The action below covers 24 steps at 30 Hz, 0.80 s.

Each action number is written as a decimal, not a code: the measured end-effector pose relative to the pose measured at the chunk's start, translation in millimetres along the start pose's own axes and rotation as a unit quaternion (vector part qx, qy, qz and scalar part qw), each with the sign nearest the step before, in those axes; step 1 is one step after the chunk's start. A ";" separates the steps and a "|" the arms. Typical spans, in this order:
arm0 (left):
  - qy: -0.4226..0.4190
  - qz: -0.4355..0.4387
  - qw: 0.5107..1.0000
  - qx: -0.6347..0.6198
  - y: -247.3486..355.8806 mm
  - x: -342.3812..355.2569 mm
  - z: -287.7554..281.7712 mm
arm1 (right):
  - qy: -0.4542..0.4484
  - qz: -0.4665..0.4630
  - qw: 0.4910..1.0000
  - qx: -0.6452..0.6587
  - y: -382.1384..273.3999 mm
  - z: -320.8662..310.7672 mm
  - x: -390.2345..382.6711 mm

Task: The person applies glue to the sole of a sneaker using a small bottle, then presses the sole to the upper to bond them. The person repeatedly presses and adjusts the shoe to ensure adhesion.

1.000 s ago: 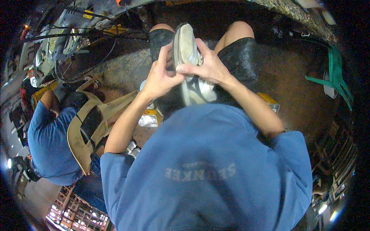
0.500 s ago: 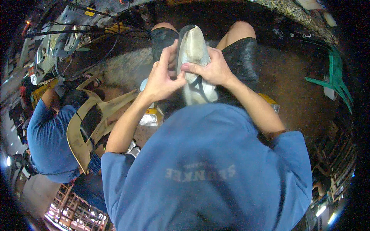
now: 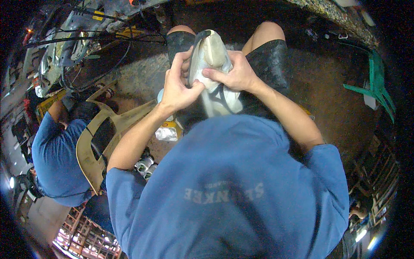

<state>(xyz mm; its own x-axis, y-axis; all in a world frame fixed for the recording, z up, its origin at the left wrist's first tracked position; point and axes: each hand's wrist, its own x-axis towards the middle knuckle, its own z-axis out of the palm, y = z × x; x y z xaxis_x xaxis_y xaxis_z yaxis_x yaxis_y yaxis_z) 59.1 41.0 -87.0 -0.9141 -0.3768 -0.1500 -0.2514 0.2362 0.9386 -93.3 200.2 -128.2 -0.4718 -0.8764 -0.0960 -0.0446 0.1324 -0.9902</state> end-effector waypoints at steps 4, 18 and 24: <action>-0.018 0.003 1.000 0.000 -11.7 2.8 -7.2 | -0.008 0.000 1.000 0.025 5.6 -2.8 2.7; -0.093 -0.064 0.980 -0.166 29.2 13.1 -20.2 | 0.037 -0.038 0.999 -0.013 -32.7 -17.2 -1.8; -0.019 -0.071 0.954 -0.290 65.2 4.5 -32.2 | 0.046 -0.439 0.860 -0.255 -94.0 -49.7 3.2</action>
<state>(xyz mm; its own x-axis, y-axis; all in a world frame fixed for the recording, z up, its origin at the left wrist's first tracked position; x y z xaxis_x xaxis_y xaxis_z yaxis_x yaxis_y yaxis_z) 48.8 25.9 -16.5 -0.8975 -0.3336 -0.2884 -0.1640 -0.3546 0.9205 -134.4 208.0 -30.4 -0.1262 -0.7056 0.6972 -0.7890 -0.3546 -0.5017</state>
